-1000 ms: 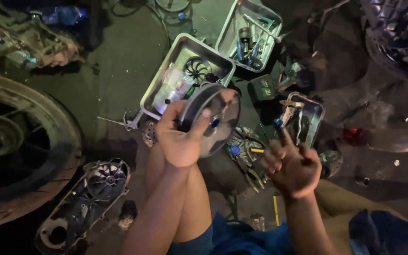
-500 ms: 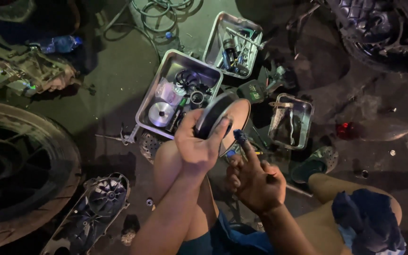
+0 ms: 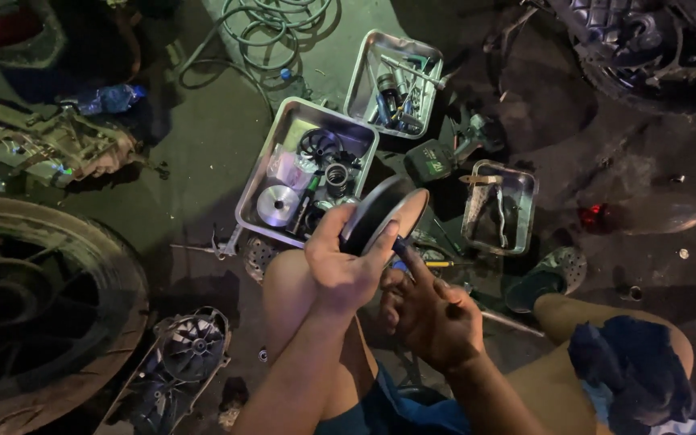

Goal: Inspecting and manipulating a motorcycle CVT pulley assembly during a repair or maintenance task.

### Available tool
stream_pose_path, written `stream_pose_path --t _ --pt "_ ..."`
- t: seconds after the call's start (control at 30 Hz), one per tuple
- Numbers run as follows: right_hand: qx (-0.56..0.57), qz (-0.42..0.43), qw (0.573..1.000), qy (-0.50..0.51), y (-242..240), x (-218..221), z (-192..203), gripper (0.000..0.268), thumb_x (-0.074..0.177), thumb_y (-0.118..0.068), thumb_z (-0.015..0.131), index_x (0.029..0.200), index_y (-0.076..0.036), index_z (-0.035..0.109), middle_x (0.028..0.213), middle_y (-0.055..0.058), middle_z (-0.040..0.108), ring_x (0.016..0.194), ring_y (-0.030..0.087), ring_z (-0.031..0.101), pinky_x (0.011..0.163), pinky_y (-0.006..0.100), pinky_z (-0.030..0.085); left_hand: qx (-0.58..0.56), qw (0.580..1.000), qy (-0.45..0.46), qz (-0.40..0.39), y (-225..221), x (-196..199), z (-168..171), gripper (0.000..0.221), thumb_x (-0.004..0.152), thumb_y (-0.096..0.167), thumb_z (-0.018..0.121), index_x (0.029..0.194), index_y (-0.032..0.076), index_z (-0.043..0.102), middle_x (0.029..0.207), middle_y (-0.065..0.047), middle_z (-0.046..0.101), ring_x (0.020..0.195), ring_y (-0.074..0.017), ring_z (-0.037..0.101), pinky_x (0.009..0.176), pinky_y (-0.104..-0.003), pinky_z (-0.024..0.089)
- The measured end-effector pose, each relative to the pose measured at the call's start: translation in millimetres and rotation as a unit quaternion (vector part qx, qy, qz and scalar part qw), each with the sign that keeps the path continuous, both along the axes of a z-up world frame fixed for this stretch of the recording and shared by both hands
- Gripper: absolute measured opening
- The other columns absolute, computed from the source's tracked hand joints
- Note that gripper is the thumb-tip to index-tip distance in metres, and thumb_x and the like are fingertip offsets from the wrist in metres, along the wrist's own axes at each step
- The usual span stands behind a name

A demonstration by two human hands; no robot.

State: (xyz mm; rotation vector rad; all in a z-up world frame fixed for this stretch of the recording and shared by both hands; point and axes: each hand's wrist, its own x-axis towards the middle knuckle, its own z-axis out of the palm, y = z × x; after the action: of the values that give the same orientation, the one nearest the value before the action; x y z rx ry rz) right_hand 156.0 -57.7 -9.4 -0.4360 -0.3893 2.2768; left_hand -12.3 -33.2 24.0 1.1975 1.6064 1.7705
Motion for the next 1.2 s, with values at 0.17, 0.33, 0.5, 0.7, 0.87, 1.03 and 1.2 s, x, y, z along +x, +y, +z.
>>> stream_pose_path --t 0.17,0.33,0.5,0.7,0.87,1.03,1.2 --pt "0.025 0.018 0.999 0.015 0.9 -0.5 3.2 0.102 0.093 -0.044 0.074 0.177 -0.012 0.025 0.128 0.016 0.062 0.089 0.03 0.063 0.081 0.042 0.05 -0.026 0.999 0.04 -0.001 -1.0 1.5 -9.0 0.043 0.086 0.043 0.088 0.105 0.007 0.073 0.08 0.001 0.066 0.07 -0.0127 0.062 0.064 -0.028 0.055" --pt "-0.007 0.049 0.998 0.023 6.1 0.4 9.7 0.099 0.091 -0.043 0.073 0.176 -0.018 0.029 0.132 0.014 0.06 0.091 0.028 0.062 0.078 0.042 0.049 0.021 0.997 0.061 -0.047 -0.9 -0.6 -0.6 0.041 0.092 0.043 0.084 0.105 0.006 0.071 0.082 -0.001 0.067 0.07 -0.0147 0.064 0.062 -0.029 0.056" --pt "-0.047 0.073 0.995 -0.046 17.4 0.1 3.2 0.097 0.082 -0.041 0.073 0.171 -0.024 0.039 0.124 0.01 0.06 0.079 0.025 0.057 0.067 0.04 0.044 0.015 0.995 0.092 -0.047 3.8 -1.8 -9.3 0.039 0.092 0.042 0.085 0.106 0.008 0.071 0.086 -0.001 0.07 0.073 -0.0159 0.067 0.066 -0.029 0.059" --pt "-0.006 0.077 0.974 -0.213 37.3 -7.1 25.1 0.068 0.092 -0.007 0.057 0.159 -0.014 0.057 0.122 0.012 0.071 0.085 0.021 0.062 0.078 0.034 0.046 -0.071 0.997 -0.037 -0.022 11.0 -8.2 -11.1 0.045 0.07 0.031 0.105 0.105 0.014 0.082 0.078 -0.017 0.08 0.068 -0.0267 0.081 0.056 -0.034 0.065" --pt "0.583 0.226 0.464 -0.628 53.6 -14.0 59.9 0.03 0.099 -0.025 0.073 0.125 -0.009 0.077 0.106 0.006 0.079 0.091 0.032 0.076 0.071 0.045 0.058 -0.315 0.923 -0.202 -0.089 14.1 -11.3 -0.6 0.046 0.08 0.006 0.098 0.119 0.01 0.074 0.096 -0.021 0.075 0.083 -0.0317 0.077 0.07 -0.061 0.069" --pt "0.645 0.144 0.222 -0.716 45.1 -17.2 17.7 0.036 0.091 -0.028 0.067 0.123 -0.014 0.076 0.092 0.013 0.078 0.085 0.036 0.074 0.068 0.052 0.054 -0.02 0.946 0.295 -0.131 14.3 -52.5 -70.7 0.065 0.064 0.036 0.106 0.122 0.026 0.078 0.111 -0.016 0.073 0.09 -0.0332 0.076 0.074 -0.043 0.062" --pt "0.628 0.17 0.295 -0.699 44.9 -9.8 24.0 0.068 0.096 -0.035 0.057 0.155 -0.002 0.052 0.132 0.031 0.074 0.127 0.057 0.065 0.089 0.069 0.054 -0.197 0.957 0.177 -0.115 11.4 -35.9 -48.7 0.043 0.083 0.041 0.093 0.113 0.011 0.082 0.096 -0.005 0.082 0.086 -0.0203 0.074 0.085 -0.034 0.057"
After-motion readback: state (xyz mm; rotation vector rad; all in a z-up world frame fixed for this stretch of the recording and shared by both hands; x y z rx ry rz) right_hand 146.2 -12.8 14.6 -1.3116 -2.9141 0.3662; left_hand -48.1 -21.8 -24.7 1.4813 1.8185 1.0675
